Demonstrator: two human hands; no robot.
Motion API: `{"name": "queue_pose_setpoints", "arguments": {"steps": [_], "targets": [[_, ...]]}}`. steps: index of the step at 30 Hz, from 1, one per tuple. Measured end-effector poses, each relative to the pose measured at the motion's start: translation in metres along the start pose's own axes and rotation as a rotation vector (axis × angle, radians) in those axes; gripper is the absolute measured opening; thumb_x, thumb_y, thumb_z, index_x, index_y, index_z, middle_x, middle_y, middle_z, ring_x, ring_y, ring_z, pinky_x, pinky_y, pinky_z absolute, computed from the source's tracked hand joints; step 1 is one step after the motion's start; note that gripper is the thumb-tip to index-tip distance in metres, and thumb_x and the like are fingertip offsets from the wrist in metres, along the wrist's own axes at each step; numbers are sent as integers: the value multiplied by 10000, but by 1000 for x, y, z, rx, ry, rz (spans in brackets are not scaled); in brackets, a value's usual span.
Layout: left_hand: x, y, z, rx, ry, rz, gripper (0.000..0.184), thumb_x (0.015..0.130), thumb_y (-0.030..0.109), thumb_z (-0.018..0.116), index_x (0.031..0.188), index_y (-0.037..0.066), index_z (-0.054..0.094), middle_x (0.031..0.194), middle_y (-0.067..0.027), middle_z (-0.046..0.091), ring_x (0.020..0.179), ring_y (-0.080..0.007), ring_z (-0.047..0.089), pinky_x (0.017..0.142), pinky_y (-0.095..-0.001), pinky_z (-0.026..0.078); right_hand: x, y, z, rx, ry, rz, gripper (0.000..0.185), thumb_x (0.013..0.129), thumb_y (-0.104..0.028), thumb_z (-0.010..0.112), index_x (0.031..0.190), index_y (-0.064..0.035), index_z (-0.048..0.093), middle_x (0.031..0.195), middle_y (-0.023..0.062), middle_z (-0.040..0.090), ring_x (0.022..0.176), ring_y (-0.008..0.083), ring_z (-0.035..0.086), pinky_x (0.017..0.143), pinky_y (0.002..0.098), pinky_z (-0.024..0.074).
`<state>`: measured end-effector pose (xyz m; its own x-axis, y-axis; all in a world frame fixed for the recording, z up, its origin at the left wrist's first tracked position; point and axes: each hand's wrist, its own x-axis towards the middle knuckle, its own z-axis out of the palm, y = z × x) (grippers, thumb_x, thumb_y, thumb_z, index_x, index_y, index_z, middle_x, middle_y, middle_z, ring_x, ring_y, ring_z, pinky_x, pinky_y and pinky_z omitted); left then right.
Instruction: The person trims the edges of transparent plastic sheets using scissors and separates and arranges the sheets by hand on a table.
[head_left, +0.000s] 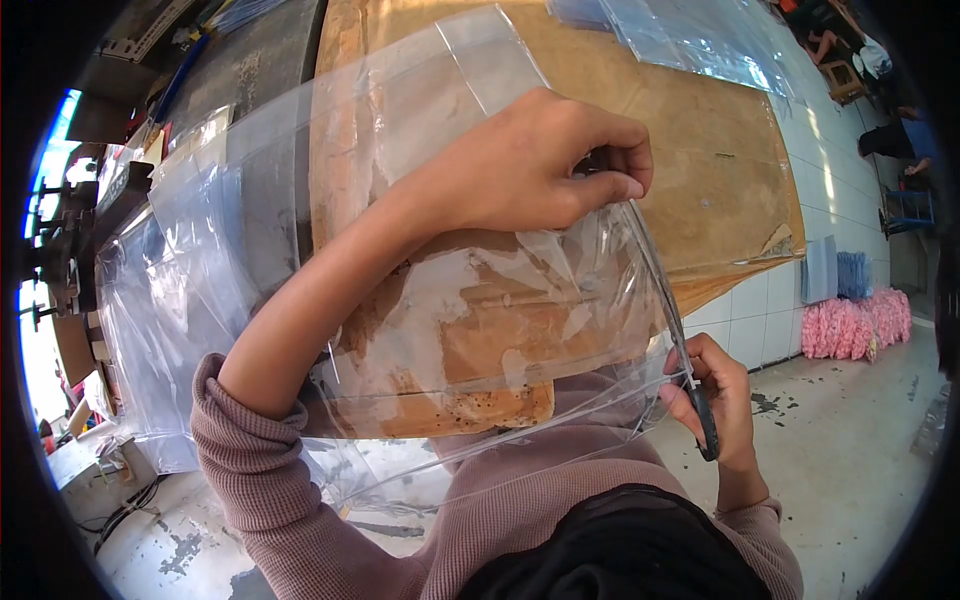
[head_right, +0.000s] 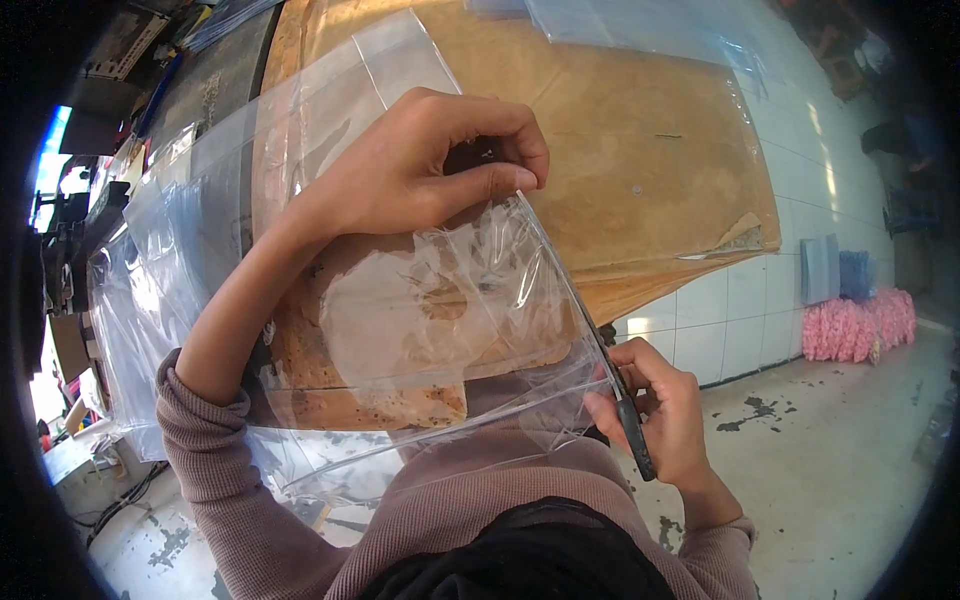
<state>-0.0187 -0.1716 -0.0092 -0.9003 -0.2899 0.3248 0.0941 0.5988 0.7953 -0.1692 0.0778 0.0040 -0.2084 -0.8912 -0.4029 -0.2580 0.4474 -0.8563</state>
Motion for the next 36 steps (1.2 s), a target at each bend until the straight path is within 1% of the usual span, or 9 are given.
{"name": "queue_pose_setpoints", "arguments": {"steps": [3,5,9,14,18,24,27,36], "targets": [[0,4,-2,-30,-15,-51,77,836,82,588,866,15,610,700,-54,624,638,-124,575,603,-259,444,-1,2,-3,-42,-24,39,263,753,-66,694,945,9,532,700,32,592,590,41,525,506,181,411],[0,8,-4,-29,-31,-78,81,841,87,586,868,16,612,702,-52,627,641,-117,574,606,-257,444,-1,1,-1,21,-20,55,272,749,-75,701,947,5,532,705,26,583,598,39,513,510,174,399],[-1,2,0,-36,10,-18,82,836,83,592,876,16,616,705,-54,628,644,-116,580,613,-254,450,0,5,-2,257,-53,21,308,730,-85,715,955,4,523,720,17,562,628,39,494,530,168,393],[0,2,-1,-48,3,-38,85,829,79,602,881,15,619,709,-55,632,652,-119,591,625,-255,459,-1,-1,-1,225,-60,37,321,721,-71,695,967,16,508,747,25,559,640,42,491,542,175,410],[0,1,0,-12,24,-12,84,822,78,605,876,16,623,711,-57,636,645,-129,598,619,-258,460,1,-2,-2,158,-69,11,313,720,-49,679,974,14,507,760,36,563,635,46,503,546,180,426],[0,3,-1,20,26,-4,83,819,77,605,874,18,625,718,-62,645,647,-141,611,617,-262,464,1,-7,1,140,-41,34,313,724,-35,674,983,17,507,761,40,570,645,54,527,553,189,448],[0,2,0,16,31,-4,86,821,78,601,878,17,625,724,-63,647,655,-144,615,624,-262,467,1,-10,3,152,-20,56,312,728,-43,678,984,22,511,756,40,574,642,56,531,553,192,451],[0,2,0,-3,26,-20,90,826,73,592,889,17,626,741,-64,652,677,-140,620,638,-260,468,0,-7,2,122,-21,30,309,749,-79,691,983,27,519,738,26,581,623,52,527,558,193,433]]}}
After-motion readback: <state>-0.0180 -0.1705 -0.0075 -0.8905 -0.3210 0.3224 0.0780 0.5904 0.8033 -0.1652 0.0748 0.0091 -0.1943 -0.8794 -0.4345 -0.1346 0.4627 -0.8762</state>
